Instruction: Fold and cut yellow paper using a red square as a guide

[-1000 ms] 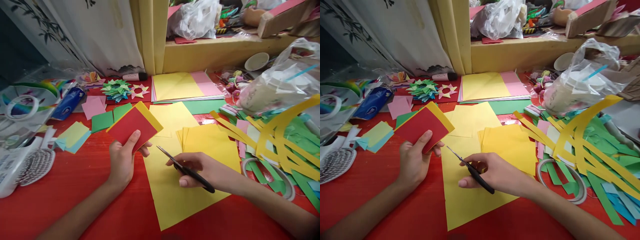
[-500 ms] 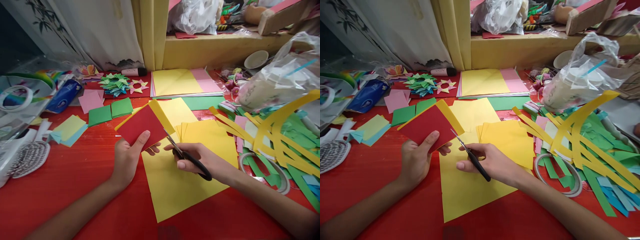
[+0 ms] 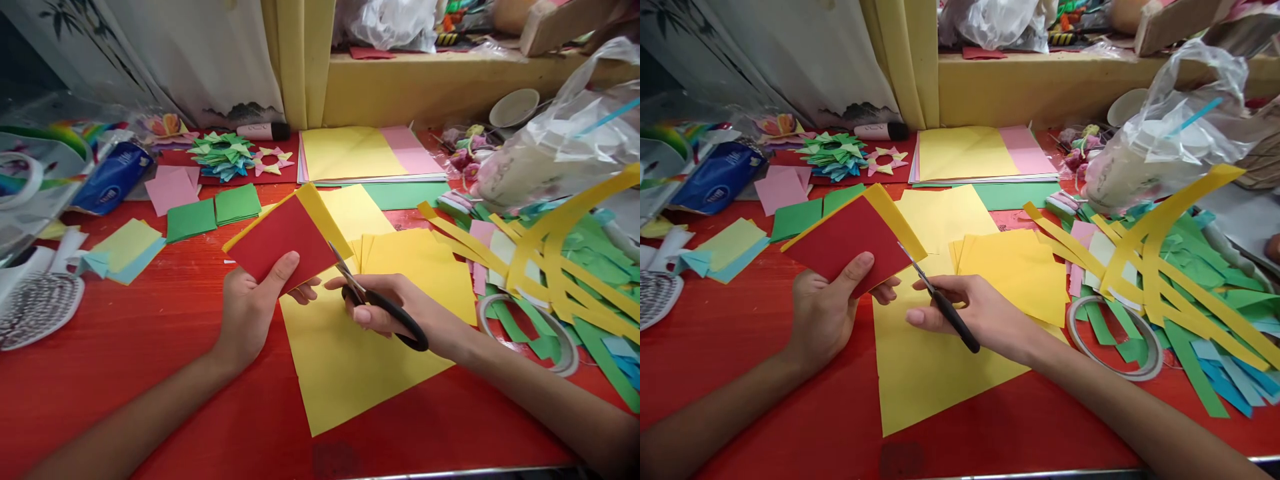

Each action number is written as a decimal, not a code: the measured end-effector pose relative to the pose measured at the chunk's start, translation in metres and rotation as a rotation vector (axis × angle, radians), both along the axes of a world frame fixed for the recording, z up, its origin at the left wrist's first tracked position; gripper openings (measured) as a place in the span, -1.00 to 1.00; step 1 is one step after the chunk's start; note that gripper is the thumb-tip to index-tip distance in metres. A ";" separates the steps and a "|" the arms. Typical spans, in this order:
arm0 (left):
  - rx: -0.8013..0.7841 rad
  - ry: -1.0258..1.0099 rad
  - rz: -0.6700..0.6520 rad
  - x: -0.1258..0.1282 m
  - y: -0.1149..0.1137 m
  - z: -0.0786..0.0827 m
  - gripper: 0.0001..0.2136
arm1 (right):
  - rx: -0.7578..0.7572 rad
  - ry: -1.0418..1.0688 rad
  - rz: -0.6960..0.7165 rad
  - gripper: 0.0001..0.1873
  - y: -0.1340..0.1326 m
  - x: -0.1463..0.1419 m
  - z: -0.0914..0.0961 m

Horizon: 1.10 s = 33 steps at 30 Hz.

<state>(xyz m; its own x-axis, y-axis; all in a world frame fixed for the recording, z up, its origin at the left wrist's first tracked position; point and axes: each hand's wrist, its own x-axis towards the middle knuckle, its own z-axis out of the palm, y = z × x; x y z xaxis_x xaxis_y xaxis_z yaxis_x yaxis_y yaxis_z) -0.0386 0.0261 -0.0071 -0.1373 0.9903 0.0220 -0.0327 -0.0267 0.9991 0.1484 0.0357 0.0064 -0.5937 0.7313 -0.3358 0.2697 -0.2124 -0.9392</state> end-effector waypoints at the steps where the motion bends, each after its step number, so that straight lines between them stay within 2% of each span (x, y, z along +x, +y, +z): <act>1: 0.000 0.001 -0.004 0.000 0.000 0.000 -0.75 | 0.005 0.004 0.000 -0.54 0.000 0.000 0.000; 9: 0.043 0.012 0.005 -0.001 0.002 -0.001 -0.75 | 0.024 0.016 0.014 -0.53 0.001 0.000 -0.001; 15: 0.014 0.017 0.004 -0.003 0.002 -0.002 -0.77 | 0.019 -0.008 -0.003 -0.54 0.000 0.000 0.001; 26: 0.042 0.054 0.005 -0.002 0.003 -0.002 -0.72 | -0.045 -0.005 -0.053 -0.68 -0.002 -0.005 0.000; 33: 0.035 0.059 0.015 -0.002 0.003 -0.001 -0.73 | 0.010 0.061 -0.058 -0.82 -0.006 -0.008 -0.001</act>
<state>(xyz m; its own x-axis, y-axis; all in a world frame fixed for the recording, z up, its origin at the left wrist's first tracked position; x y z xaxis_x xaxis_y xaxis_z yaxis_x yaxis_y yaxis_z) -0.0406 0.0287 -0.0078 -0.1494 0.9866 0.0651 0.0267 -0.0618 0.9977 0.1406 0.0297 0.0051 -0.5696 0.7678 -0.2933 0.1998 -0.2168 -0.9556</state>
